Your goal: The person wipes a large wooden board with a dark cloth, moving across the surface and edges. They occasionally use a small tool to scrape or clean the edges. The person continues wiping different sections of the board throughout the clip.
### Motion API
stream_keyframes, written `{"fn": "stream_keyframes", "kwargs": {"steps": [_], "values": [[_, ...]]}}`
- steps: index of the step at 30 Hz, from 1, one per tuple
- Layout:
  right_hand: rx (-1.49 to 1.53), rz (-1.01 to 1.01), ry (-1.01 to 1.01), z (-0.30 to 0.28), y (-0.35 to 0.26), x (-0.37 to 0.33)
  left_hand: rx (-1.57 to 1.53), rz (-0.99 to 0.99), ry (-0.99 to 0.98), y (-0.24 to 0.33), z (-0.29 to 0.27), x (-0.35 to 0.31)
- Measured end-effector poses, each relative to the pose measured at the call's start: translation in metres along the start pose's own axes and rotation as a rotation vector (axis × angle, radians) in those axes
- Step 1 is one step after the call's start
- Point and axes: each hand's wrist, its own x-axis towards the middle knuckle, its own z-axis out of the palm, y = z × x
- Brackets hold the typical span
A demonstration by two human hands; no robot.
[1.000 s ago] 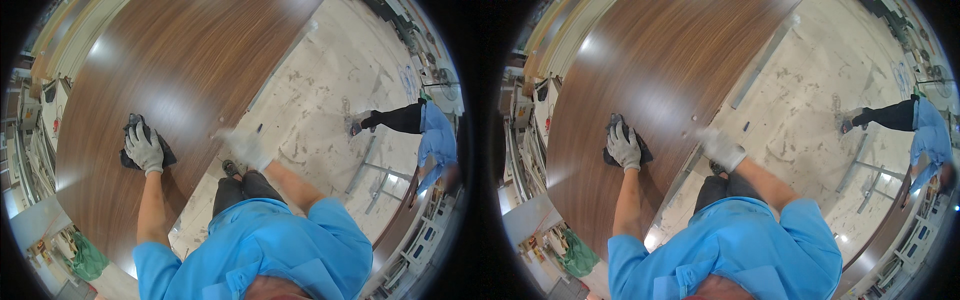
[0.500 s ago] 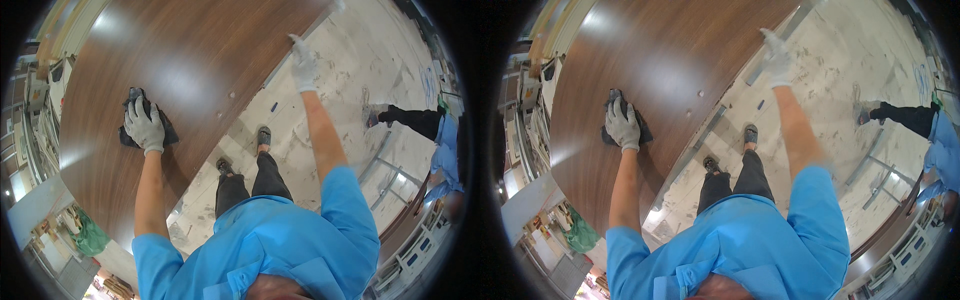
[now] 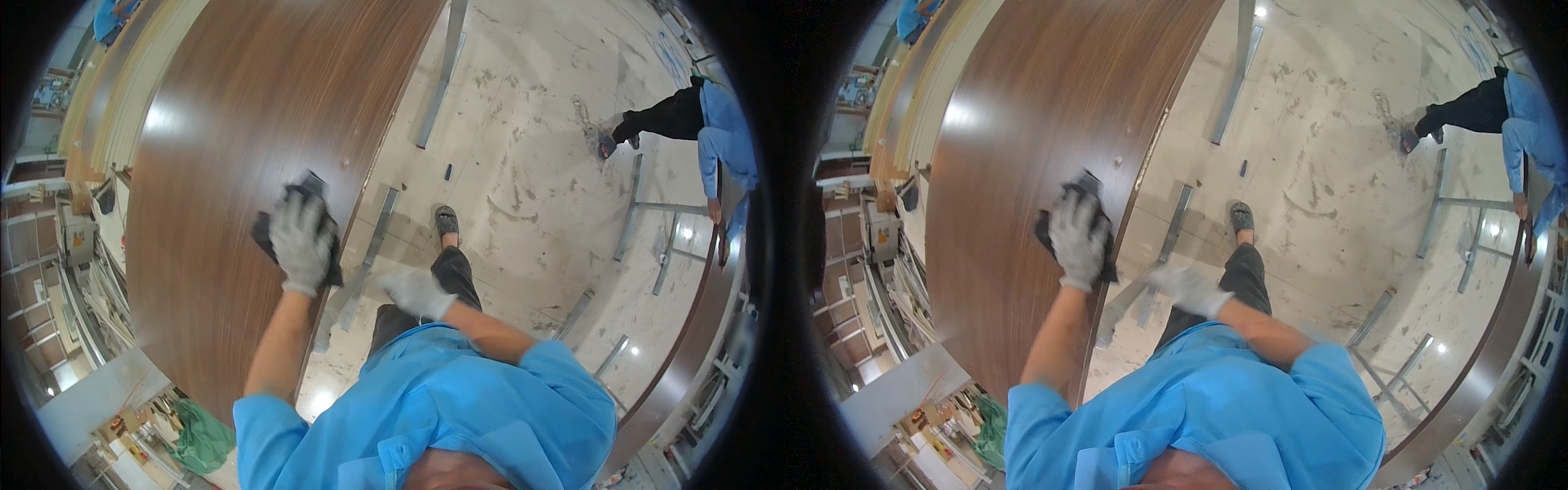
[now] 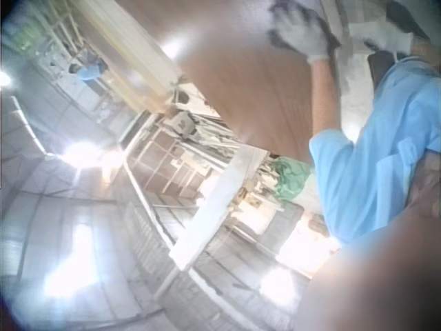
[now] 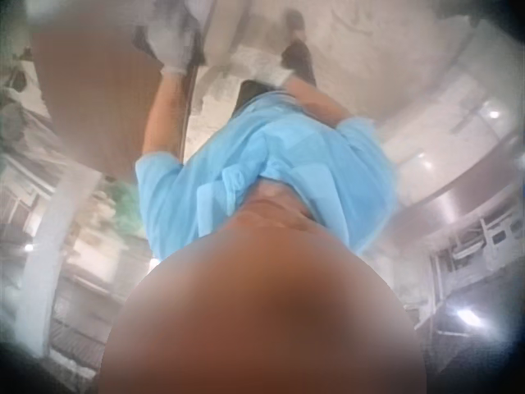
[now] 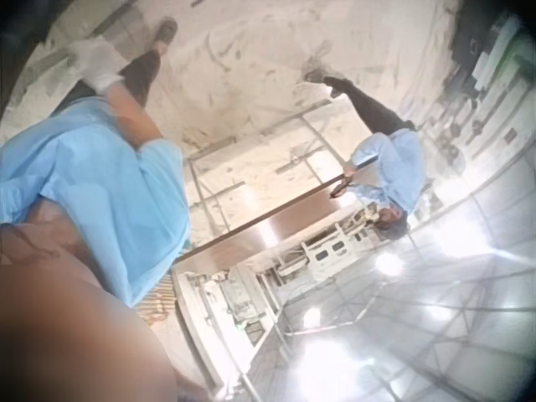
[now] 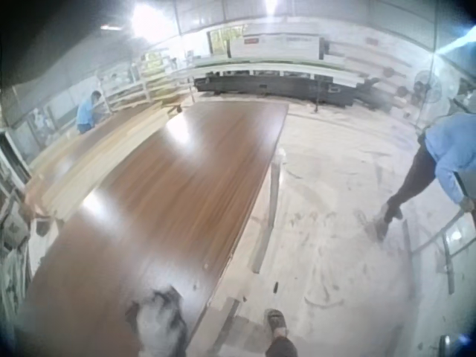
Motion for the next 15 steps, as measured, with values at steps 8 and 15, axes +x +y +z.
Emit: {"fn": "stream_keyframes", "kwargs": {"steps": [8, 15], "values": [[0.041, 0.519, 0.757, -0.156, 0.104, -0.026, -0.098, 0.401, -0.069, 0.056, 0.027, 0.097], [0.138, 0.572, 0.868, -0.167, 0.132, 0.023, -0.015, 0.515, -0.055, 0.095, 0.082, 0.244]]}}
